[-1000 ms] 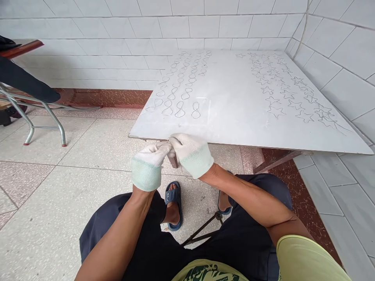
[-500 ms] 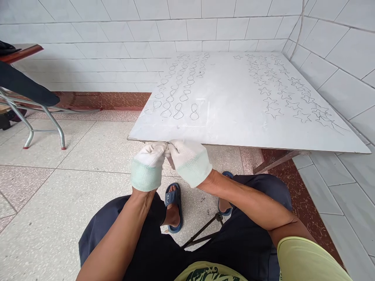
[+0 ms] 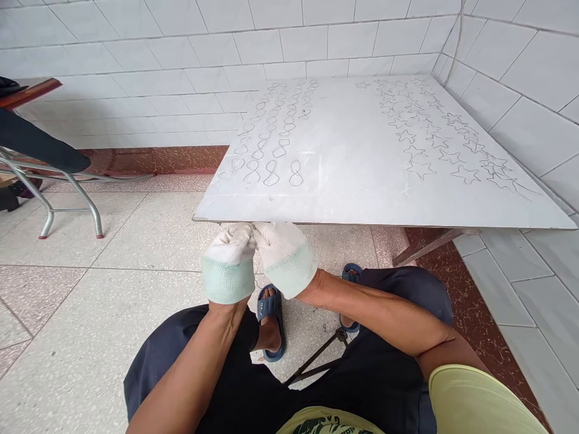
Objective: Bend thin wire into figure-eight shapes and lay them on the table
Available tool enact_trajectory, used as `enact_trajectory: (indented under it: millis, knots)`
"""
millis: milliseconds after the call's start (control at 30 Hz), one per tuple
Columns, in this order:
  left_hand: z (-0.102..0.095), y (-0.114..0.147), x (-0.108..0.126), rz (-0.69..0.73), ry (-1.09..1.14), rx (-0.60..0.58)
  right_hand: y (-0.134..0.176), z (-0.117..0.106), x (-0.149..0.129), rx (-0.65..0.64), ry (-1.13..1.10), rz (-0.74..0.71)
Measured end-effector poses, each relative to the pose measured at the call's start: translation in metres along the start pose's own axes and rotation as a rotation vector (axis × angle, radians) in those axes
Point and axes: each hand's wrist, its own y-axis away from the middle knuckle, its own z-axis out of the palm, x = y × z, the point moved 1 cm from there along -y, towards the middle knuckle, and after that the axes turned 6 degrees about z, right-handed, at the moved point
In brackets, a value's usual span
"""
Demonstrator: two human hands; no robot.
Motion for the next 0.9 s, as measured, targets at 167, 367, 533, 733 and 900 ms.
enact_trajectory:
  millis: [167, 367, 533, 733, 900]
  knots:
    - [-0.004, -0.002, 0.001, 0.043, -0.001, -0.001, 0.003, -0.002, 0.003, 0.027, -0.204, 0.036]
    - [-0.009, -0.001, -0.014, 0.045, -0.094, 0.023, 0.002, -0.003, 0.003, 0.021, 0.079, -0.076]
    - [-0.001, 0.001, -0.017, 0.019, -0.061, 0.092, -0.001, -0.003, -0.001, -0.024, 0.123, -0.025]
    - [0.001, -0.004, -0.009, 0.050, -0.058, 0.025, -0.008, -0.004, 0.008, -0.028, -0.169, 0.059]
    - [-0.012, -0.015, -0.002, 0.055, -0.257, -0.082, -0.013, -0.009, 0.019, -0.002, -0.276, 0.119]
